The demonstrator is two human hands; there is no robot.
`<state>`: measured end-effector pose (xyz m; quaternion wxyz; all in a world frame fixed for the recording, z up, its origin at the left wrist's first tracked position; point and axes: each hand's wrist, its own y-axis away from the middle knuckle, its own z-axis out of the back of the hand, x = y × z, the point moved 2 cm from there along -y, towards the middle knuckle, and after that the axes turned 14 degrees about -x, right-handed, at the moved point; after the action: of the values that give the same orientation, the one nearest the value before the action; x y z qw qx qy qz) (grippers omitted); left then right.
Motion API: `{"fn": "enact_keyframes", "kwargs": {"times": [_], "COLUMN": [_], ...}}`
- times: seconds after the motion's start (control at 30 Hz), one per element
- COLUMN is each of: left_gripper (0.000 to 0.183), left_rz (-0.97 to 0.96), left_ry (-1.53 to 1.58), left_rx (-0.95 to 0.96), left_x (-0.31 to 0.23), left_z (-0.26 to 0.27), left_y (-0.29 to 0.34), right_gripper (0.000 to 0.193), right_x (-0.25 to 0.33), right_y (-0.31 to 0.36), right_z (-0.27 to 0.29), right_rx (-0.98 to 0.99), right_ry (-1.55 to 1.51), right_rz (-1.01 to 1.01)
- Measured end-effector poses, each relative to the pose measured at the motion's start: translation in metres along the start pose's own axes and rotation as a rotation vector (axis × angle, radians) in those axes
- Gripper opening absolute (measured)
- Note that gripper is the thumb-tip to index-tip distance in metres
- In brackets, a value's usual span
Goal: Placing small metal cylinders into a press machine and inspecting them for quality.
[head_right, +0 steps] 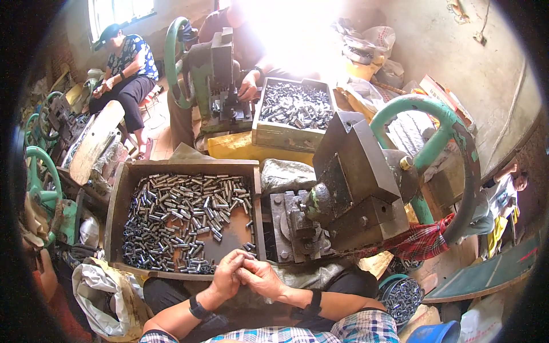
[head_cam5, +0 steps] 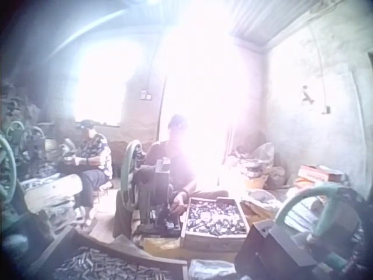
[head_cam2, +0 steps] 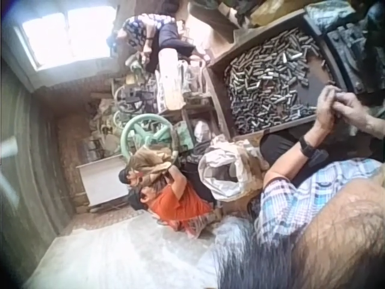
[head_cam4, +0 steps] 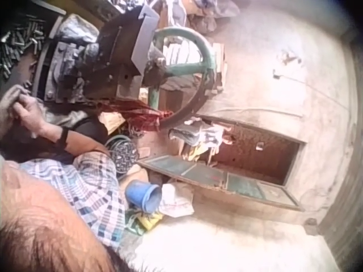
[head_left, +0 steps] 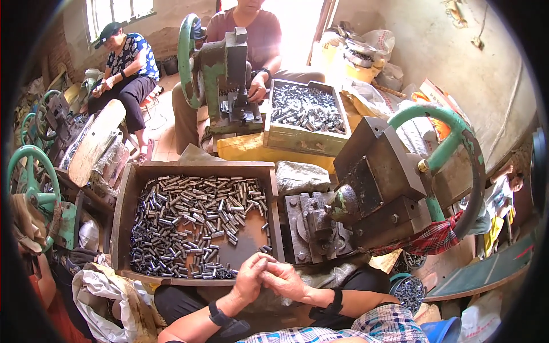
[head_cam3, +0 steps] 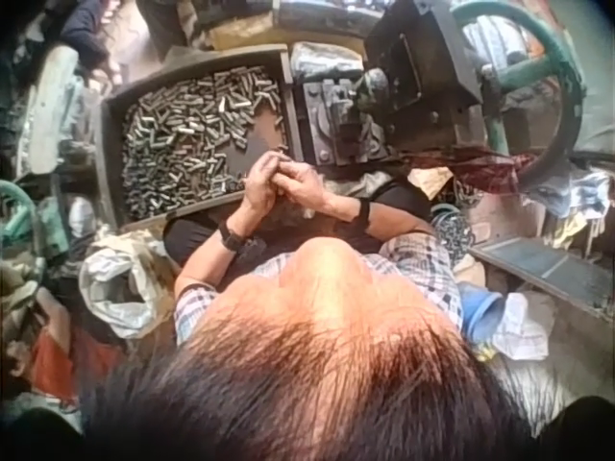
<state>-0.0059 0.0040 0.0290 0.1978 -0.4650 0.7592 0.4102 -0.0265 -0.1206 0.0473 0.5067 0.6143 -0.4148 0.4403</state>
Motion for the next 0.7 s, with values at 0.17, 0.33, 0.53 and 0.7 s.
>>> {"fn": "enact_keyframes", "kwargs": {"times": [0.17, 0.33, 0.53, 0.7], "left_gripper": [0.028, 0.022, 0.019, 0.036], "left_rz": [0.014, 0.001, -0.069, -0.127], "left_ry": [-0.032, -0.015, -0.176, -0.312], "left_rx": [-0.016, 0.032, -0.063, -0.072], "left_x": [0.002, 0.005, -0.004, 0.007], "left_z": [0.004, 0.003, 0.004, 0.004], "left_y": [-0.004, 0.0, -0.008, -0.012], "right_gripper": [0.016, 0.016, 0.017, 0.024], "right_x": [-0.005, -0.006, -0.007, -0.014], "right_y": [0.002, 0.007, -0.003, -0.004], "right_z": [-0.003, -0.008, -0.007, 0.0], "right_rx": [0.016, -0.036, 0.018, -0.117], "right_ry": [0.011, 0.117, 0.064, -0.108], "right_rz": [-0.127, 0.134, -0.176, -0.179]}}
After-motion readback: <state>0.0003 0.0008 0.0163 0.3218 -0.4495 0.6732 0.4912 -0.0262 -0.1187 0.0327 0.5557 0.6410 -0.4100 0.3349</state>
